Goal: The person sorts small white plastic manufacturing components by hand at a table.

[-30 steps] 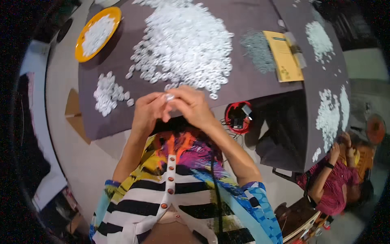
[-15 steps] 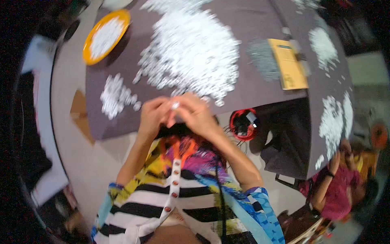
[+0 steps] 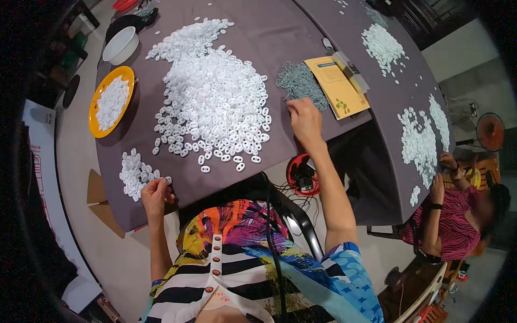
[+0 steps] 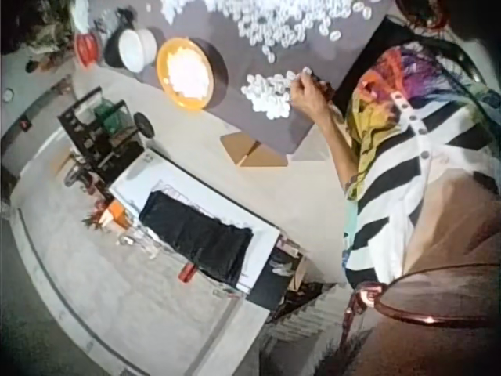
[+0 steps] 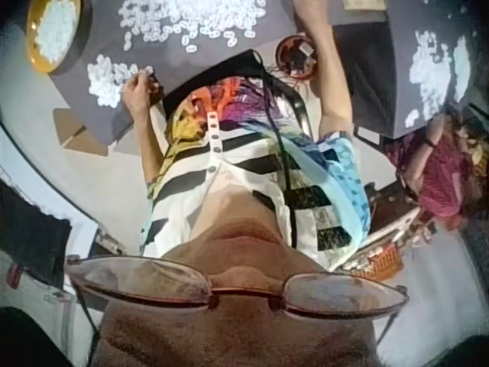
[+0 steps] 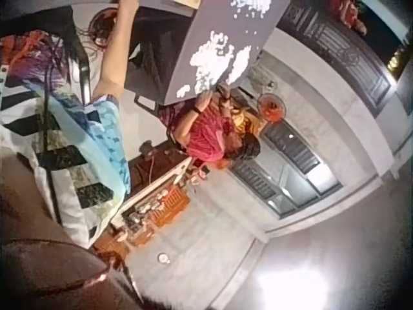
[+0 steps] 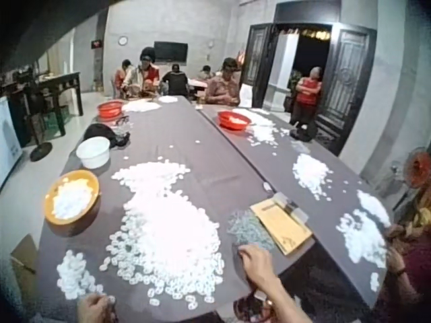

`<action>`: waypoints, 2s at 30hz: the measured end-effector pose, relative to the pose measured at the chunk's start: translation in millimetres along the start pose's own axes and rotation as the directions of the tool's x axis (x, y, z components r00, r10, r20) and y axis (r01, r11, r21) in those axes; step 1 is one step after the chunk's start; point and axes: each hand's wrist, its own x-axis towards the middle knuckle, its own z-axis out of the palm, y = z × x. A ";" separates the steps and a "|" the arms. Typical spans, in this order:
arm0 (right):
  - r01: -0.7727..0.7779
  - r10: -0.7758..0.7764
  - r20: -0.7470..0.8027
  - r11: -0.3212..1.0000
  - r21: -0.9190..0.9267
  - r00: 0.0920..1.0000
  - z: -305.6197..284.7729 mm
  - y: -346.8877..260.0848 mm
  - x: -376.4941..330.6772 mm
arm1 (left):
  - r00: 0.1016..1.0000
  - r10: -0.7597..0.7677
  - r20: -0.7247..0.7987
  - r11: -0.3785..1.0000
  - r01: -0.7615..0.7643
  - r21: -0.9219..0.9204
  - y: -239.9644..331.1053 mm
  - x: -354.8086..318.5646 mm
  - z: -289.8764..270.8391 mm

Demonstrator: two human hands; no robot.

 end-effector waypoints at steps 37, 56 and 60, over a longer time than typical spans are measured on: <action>-0.277 -0.029 0.365 0.595 0.754 0.930 -3.9 -140.1 -26.1 | 0.893 0.266 0.363 0.933 -0.145 -0.329 71.0 -17.5 98.9; -0.405 0.039 0.438 0.460 0.790 0.898 -10.3 -144.0 -45.8 | 0.869 0.375 0.323 0.927 -0.346 -0.147 75.5 -29.9 116.8; -0.405 0.020 0.434 0.400 0.822 0.901 -9.9 -141.3 -46.1 | 0.886 0.271 0.375 0.952 -0.188 -0.242 73.6 -30.3 120.8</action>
